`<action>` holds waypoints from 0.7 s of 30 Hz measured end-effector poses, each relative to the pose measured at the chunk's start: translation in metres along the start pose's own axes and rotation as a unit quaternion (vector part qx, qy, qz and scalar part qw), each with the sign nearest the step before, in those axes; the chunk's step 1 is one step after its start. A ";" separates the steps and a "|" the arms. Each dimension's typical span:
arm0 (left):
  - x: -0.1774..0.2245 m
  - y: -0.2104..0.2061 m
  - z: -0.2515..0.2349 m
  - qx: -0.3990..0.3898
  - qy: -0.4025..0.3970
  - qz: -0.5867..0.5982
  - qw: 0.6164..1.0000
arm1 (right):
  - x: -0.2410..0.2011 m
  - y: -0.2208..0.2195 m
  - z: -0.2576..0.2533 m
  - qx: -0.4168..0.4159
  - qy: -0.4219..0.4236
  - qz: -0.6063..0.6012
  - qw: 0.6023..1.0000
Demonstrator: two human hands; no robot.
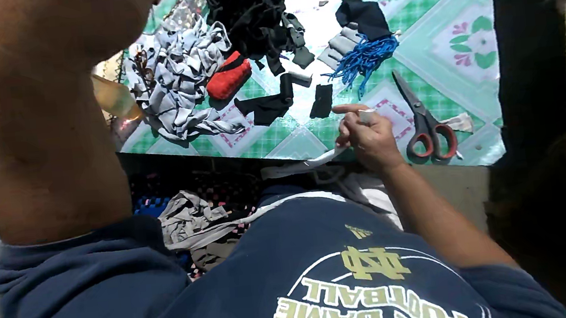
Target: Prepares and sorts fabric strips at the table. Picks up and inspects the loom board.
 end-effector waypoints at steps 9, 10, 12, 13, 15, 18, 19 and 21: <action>0.147 -0.059 -0.039 -0.110 0.092 0.219 0.965 | -0.048 -0.035 -0.011 -0.054 0.053 -0.068 0.995; 0.149 -0.067 -0.042 -0.101 0.109 0.257 0.955 | -0.048 -0.031 -0.013 -0.034 0.070 -0.067 0.995; 0.151 -0.084 -0.047 -0.085 0.133 0.329 0.931 | -0.045 -0.016 -0.017 0.033 0.111 0.013 0.993; 0.151 -0.092 -0.049 -0.078 0.139 0.349 0.923 | -0.043 -0.006 -0.018 0.069 0.126 0.106 0.984; 0.152 -0.105 -0.051 -0.072 0.153 0.366 0.915 | -0.036 0.011 -0.021 0.082 0.101 0.280 0.951; 0.158 -0.124 -0.057 -0.070 0.154 0.405 0.898 | -0.042 0.017 -0.020 0.099 0.140 0.301 0.938; 0.160 -0.130 -0.057 -0.072 0.160 0.414 0.893 | -0.053 0.013 -0.018 0.104 0.174 0.260 0.944; 0.165 -0.142 -0.057 -0.075 0.169 0.424 0.886 | -0.075 -0.001 -0.015 0.072 0.196 0.141 0.968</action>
Point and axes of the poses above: each hand's wrist, its own z-axis away from the middle knuckle, its own y-axis out of the back of the hand, x = y × z, the point moved 6 cm from there along -z, towards the middle knuckle, and after that the axes turned 10 degrees about x, right-handed, at the moved point
